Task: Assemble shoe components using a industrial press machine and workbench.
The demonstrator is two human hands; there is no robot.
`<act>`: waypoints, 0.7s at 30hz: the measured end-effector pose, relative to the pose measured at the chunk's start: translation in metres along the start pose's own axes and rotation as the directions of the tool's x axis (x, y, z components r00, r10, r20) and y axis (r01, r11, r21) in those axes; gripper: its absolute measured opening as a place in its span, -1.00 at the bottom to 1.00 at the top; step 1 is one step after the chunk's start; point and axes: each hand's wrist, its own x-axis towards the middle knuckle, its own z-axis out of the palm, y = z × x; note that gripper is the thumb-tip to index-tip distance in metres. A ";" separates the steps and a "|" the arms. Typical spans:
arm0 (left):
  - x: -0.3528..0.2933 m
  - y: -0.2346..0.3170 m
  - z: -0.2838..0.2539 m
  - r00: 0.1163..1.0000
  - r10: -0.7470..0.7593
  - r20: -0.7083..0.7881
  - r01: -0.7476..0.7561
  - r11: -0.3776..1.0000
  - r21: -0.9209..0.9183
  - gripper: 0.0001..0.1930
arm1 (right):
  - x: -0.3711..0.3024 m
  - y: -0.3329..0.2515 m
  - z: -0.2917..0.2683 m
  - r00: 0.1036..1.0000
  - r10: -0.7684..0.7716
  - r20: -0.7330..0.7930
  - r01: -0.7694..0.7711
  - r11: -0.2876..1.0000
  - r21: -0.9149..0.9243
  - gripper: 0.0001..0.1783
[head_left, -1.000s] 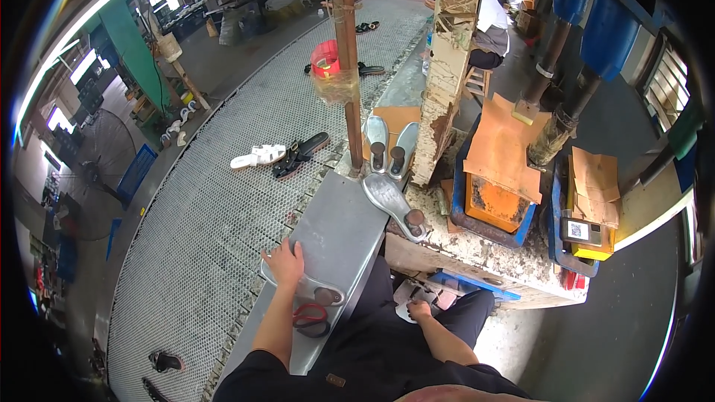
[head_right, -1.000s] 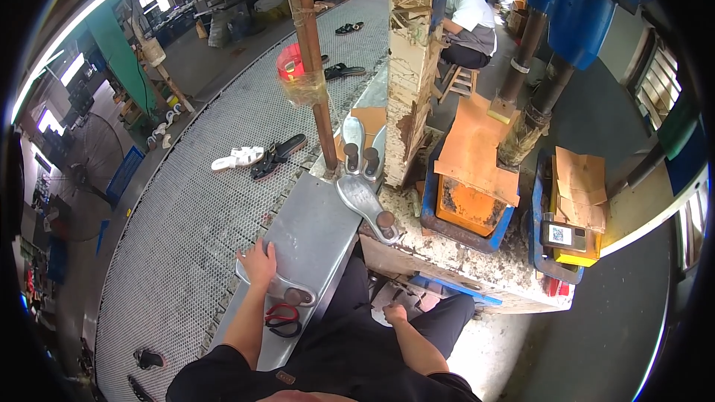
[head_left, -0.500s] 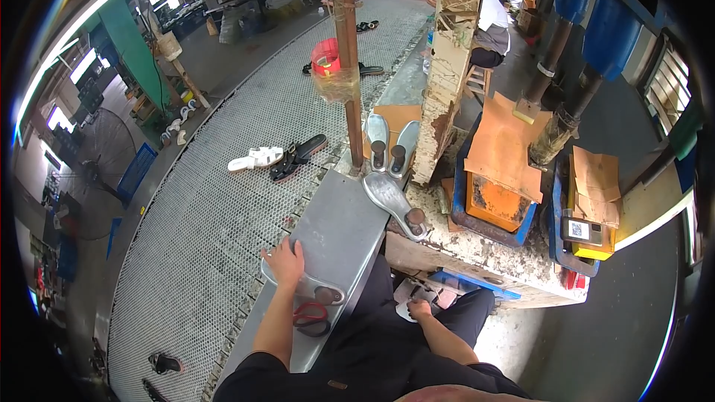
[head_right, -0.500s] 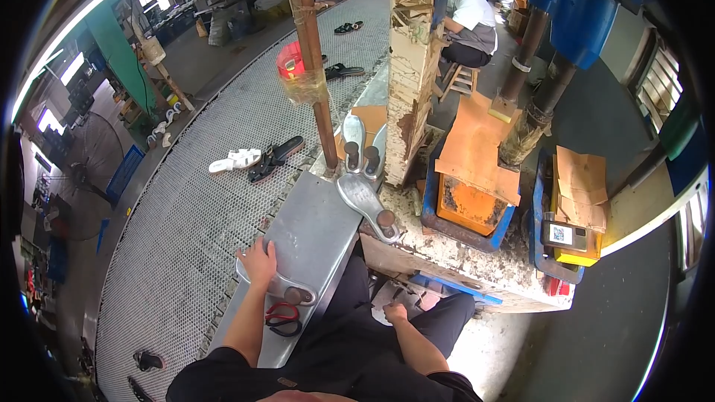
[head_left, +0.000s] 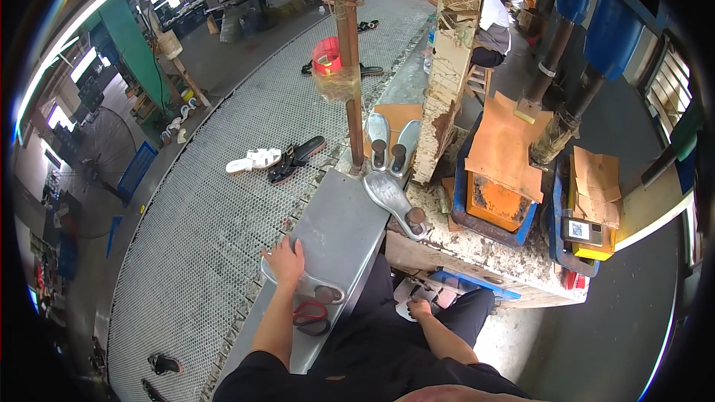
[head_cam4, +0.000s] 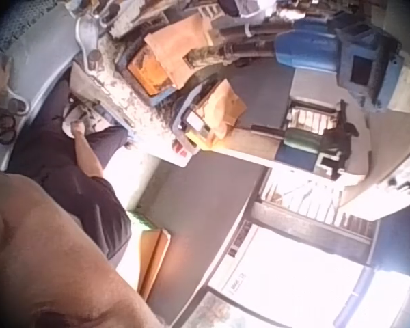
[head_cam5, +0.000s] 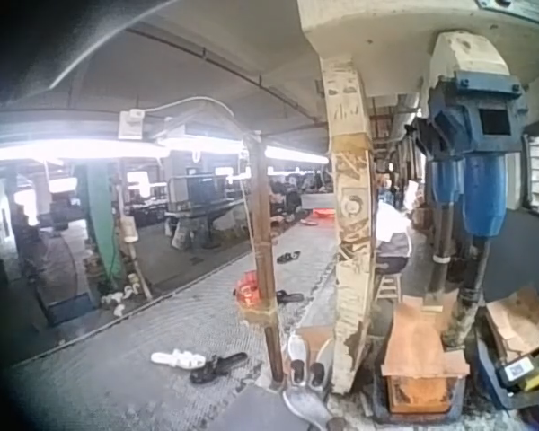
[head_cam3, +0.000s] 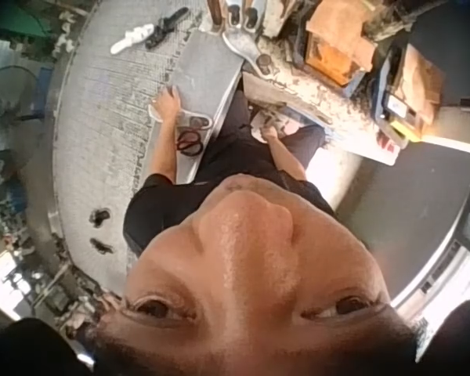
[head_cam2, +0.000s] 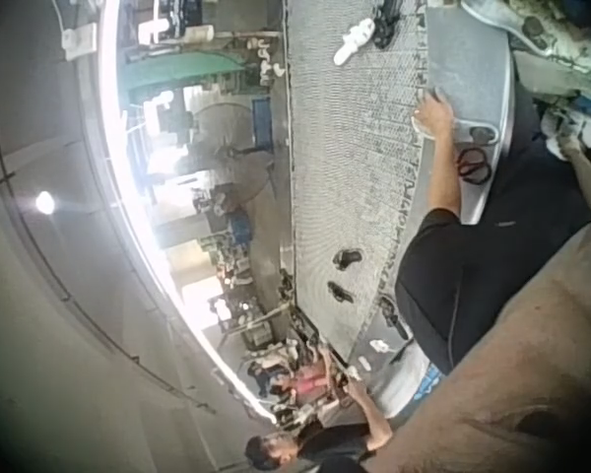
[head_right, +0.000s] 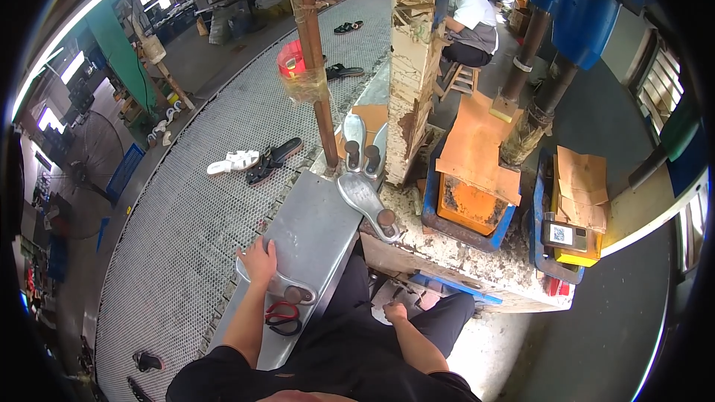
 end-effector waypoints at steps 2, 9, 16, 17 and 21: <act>0.000 0.001 0.000 1.000 0.002 0.001 -0.002 1.000 -0.006 -0.47 | -0.001 0.000 -0.001 1.000 -0.003 -0.001 0.003 1.000 -0.008 -0.66; 0.000 -0.002 0.001 1.000 0.013 -0.017 -0.013 1.000 0.005 -0.47 | -0.008 -0.006 -0.001 1.000 -0.007 -0.009 0.006 0.999 -0.035 -0.66; -0.001 -0.004 0.005 1.000 0.014 -0.028 -0.014 1.000 0.003 -0.49 | -0.012 -0.009 -0.002 1.000 -0.014 -0.022 0.014 1.000 -0.014 -0.66; 0.000 -0.003 0.005 0.999 0.018 -0.033 -0.018 1.000 -0.001 -0.49 | -0.010 -0.008 -0.002 1.000 -0.012 -0.024 0.011 1.000 -0.022 -0.66; 0.001 -0.003 0.007 0.999 0.014 -0.030 -0.014 1.000 0.002 -0.48 | -0.006 -0.005 -0.001 0.999 -0.018 -0.030 0.017 0.999 -0.028 -0.66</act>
